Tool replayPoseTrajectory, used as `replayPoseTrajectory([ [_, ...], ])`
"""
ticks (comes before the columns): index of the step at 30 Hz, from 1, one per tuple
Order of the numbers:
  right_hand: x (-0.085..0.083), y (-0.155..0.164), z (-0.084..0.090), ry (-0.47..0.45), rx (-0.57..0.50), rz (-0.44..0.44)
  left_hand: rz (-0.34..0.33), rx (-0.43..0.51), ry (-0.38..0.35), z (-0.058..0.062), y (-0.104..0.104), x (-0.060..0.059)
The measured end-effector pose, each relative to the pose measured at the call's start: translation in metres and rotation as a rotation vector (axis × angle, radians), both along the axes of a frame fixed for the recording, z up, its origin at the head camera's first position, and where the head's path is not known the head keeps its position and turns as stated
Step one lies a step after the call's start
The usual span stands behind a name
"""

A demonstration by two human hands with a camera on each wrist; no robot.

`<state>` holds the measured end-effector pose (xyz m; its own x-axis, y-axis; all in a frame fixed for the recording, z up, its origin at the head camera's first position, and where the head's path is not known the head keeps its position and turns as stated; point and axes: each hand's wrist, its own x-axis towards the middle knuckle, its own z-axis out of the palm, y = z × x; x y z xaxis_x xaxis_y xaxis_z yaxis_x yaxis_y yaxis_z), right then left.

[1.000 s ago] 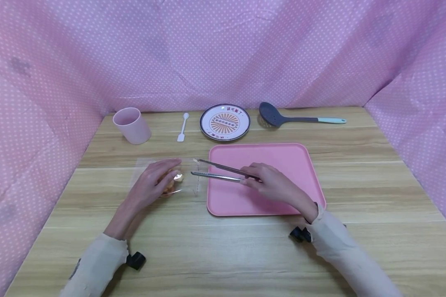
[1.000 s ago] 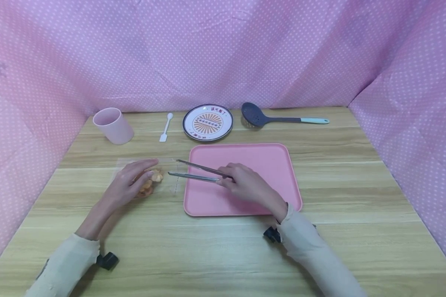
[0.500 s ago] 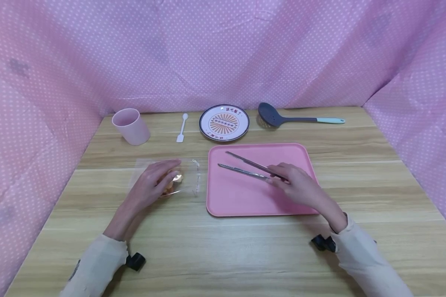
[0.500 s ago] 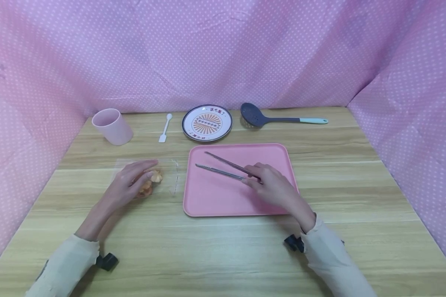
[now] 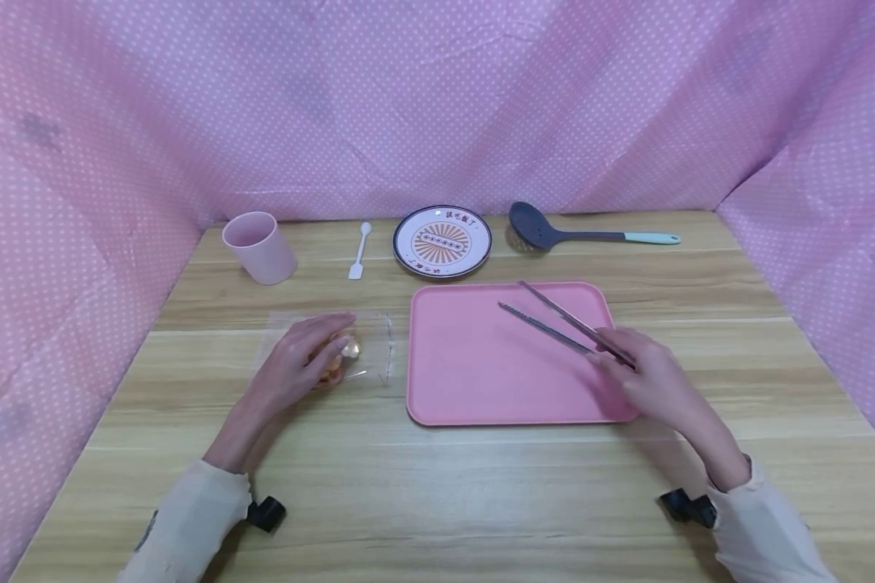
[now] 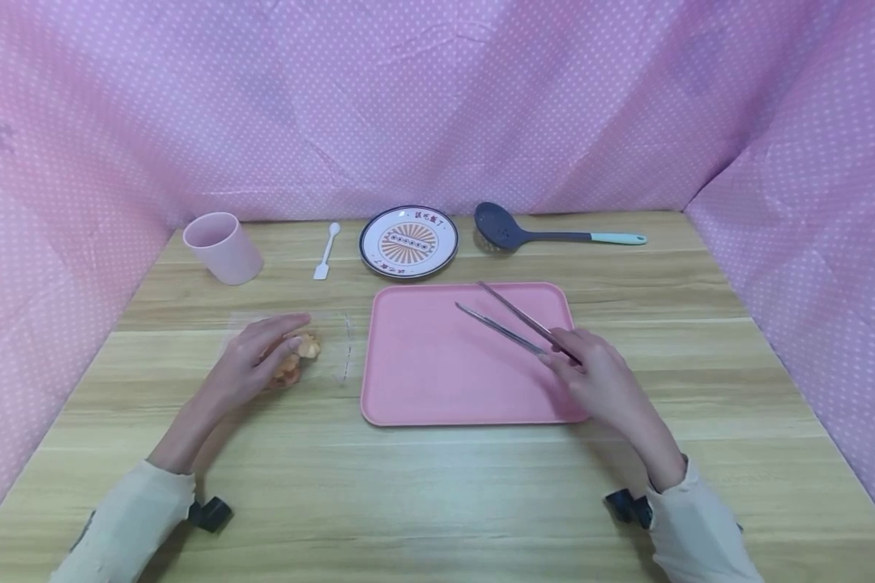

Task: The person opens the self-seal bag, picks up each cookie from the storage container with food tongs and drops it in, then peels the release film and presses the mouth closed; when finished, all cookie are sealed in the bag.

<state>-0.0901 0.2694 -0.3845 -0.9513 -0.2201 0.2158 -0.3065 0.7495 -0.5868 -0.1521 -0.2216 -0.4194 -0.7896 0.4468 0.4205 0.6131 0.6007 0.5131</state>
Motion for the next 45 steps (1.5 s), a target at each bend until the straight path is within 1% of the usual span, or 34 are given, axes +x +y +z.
replayPoseTrajectory([
  [4, 0.006, 0.013, -0.002, 0.010, -0.013, -0.051, 0.002, 0.001, 0.001, 0.000, 0.000, 0.000],
  [11, 0.010, 0.026, -0.005, -0.015, -0.014, -0.125, 0.004, 0.003, -0.003, 0.000, -0.001, 0.001],
  [18, 0.012, 0.040, -0.011, 0.087, 0.022, -0.227, 0.012, -0.001, -0.021, 0.001, -0.001, 0.002],
  [20, 0.014, 0.044, -0.012, 0.094, 0.039, -0.265, 0.012, -0.002, -0.024, 0.001, -0.001, 0.002],
  [26, 0.020, 0.057, -0.014, 0.052, 0.069, -0.382, 0.014, -0.007, -0.039, 0.003, -0.001, 0.001],
  [29, 0.023, 0.062, -0.017, 0.026, 0.071, -0.425, 0.011, -0.004, -0.038, 0.003, 0.000, 0.001],
  [33, 0.025, 0.068, -0.021, -0.007, 0.077, -0.454, 0.005, -0.001, -0.022, 0.003, -0.001, 0.001],
  [37, 0.026, 0.072, -0.025, -0.007, 0.089, -0.472, 0.002, -0.003, -0.011, 0.003, -0.001, 0.001],
  [45, 0.029, 0.074, -0.032, -0.008, 0.088, -0.509, 0.014, -0.008, -0.036, 0.003, -0.001, 0.002],
])
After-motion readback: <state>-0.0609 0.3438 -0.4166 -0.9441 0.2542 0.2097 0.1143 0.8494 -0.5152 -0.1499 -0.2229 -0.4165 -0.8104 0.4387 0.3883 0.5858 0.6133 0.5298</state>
